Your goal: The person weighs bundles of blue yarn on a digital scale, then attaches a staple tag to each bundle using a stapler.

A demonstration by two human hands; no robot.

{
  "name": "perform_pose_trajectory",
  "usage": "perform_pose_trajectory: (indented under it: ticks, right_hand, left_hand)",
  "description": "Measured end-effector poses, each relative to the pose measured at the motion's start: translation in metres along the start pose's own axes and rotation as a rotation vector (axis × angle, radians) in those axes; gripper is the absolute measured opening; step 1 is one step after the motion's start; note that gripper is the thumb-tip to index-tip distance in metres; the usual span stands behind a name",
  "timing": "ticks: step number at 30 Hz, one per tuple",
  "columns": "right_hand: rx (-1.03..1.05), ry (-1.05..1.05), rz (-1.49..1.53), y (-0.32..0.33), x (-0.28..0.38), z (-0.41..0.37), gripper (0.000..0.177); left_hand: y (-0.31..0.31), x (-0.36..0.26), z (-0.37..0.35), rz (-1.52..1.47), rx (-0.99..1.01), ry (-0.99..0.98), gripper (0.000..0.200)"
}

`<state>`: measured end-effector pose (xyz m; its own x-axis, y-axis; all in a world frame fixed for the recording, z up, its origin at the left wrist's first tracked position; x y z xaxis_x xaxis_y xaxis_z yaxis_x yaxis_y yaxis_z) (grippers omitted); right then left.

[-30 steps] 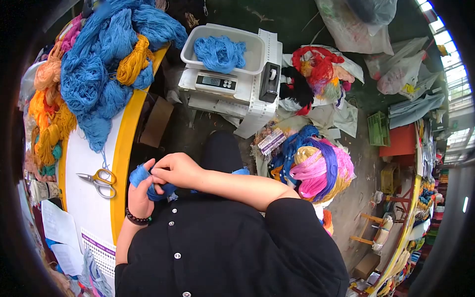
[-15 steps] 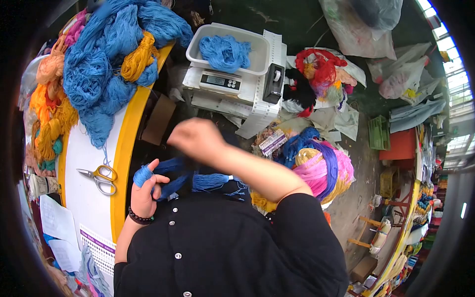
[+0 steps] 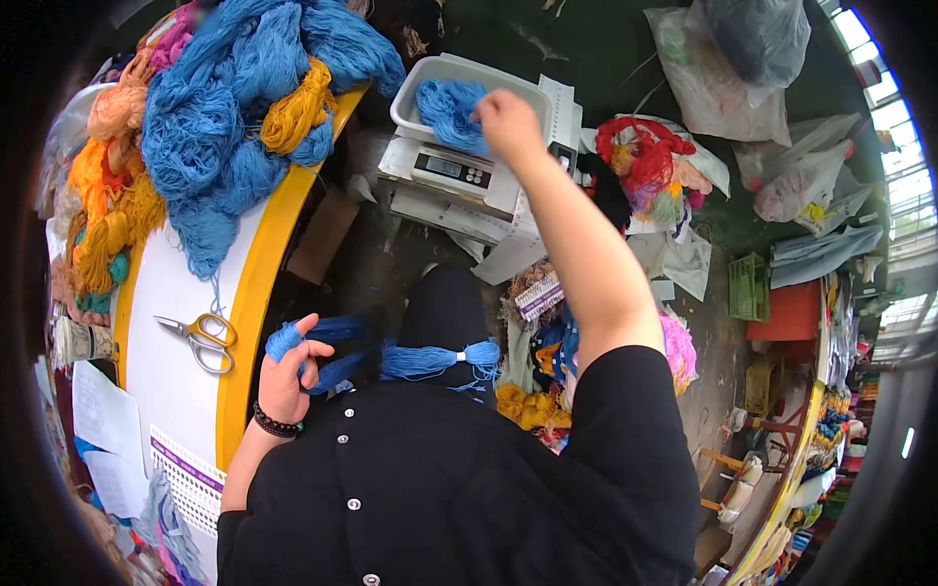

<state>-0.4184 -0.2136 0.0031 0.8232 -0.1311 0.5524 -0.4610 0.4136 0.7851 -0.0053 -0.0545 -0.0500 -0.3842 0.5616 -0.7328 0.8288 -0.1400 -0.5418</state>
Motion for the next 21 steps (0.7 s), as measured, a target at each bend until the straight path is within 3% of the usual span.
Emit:
perform_pose_trajectory:
  ticks: [2,3,5,6,8,9,10,11,12,13,15,16,17,18,19,20,21]
  right_hand:
    - [0.041,-0.176,0.518,0.031,0.028,0.011,0.021]
    - [0.079,-0.130,0.667,0.056,0.043,0.018,0.016]
    - [0.048,0.217,0.830,0.125,0.105,0.011,0.015]
    - [-0.032,0.150,0.888,0.157,0.138,-0.005,0.012]
    - [0.758,0.437,1.886,0.168,0.160,0.001,0.019]
    - [0.767,0.440,1.886,0.191,0.183,-0.024,0.019]
    - [0.405,0.510,1.531,0.230,0.216,-0.069,0.009]
    - [0.064,0.556,1.155,0.257,0.233,-0.104,0.010]
    - [0.233,0.632,1.199,0.256,0.238,-0.119,0.023]
    - [0.241,0.640,1.201,0.238,0.244,-0.137,0.023]
    - [0.178,0.458,1.190,0.161,0.258,-0.175,0.018]
    - [0.146,0.366,1.182,0.136,0.257,-0.185,0.015]
    - [0.406,0.290,0.834,0.115,0.255,-0.185,0.014]
    - [0.613,0.001,0.991,0.078,0.250,-0.195,0.015]
    - [0.732,-0.133,1.032,0.046,0.238,-0.203,0.015]
    - [0.707,-0.163,1.039,0.025,0.230,-0.210,0.016]
    - [0.690,-0.162,1.025,0.006,0.215,-0.218,0.018]
  left_hand:
    - [0.004,-0.001,-0.002,-0.006,-0.021,0.001,0.041]
    - [0.005,-0.002,-0.002,-0.008,-0.023,-0.002,0.041]
    - [0.008,-0.006,-0.003,-0.066,-0.045,0.003,0.043]
    - [0.009,-0.009,-0.004,-0.090,-0.055,-0.002,0.044]
    - [0.017,-0.008,-0.002,-0.236,-0.025,0.035,0.046]
    - [0.019,-0.008,-0.001,-0.314,0.009,0.070,0.045]
    - [0.018,-0.008,-0.001,-0.477,0.095,0.128,0.045]
    - [0.016,-0.009,-0.001,-0.638,0.184,0.185,0.045]
    - [0.011,-0.011,0.001,-0.744,0.340,0.247,0.039]
    - [0.009,-0.011,0.002,-0.716,0.446,0.235,0.036]
    - [-0.006,-0.017,0.000,-0.625,0.632,0.241,0.034]
    - [-0.017,-0.023,-0.004,-0.475,0.602,0.213,0.035]
    - [-0.030,-0.030,-0.008,-0.326,0.570,0.184,0.036]
    - [-0.049,-0.042,-0.012,-0.181,0.557,0.091,0.037]
    - [-0.055,-0.040,-0.013,-0.227,0.446,0.026,0.037]
    - [-0.055,-0.040,-0.013,-0.272,0.333,-0.040,0.037]
    - [-0.058,-0.045,-0.016,-0.307,0.403,-0.112,0.034]
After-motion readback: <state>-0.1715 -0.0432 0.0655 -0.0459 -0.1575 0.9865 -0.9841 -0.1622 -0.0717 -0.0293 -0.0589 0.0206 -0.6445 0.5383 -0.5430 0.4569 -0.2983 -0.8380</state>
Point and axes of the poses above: each hand's wrist, its own z-axis towards the middle knuckle, its own y-axis out of the back of the hand, x = y × z, the point moved 4 cm from there along z, towards the middle knuckle, and after that the axes turned 12 degrees about -z, right-handed, at the moved point
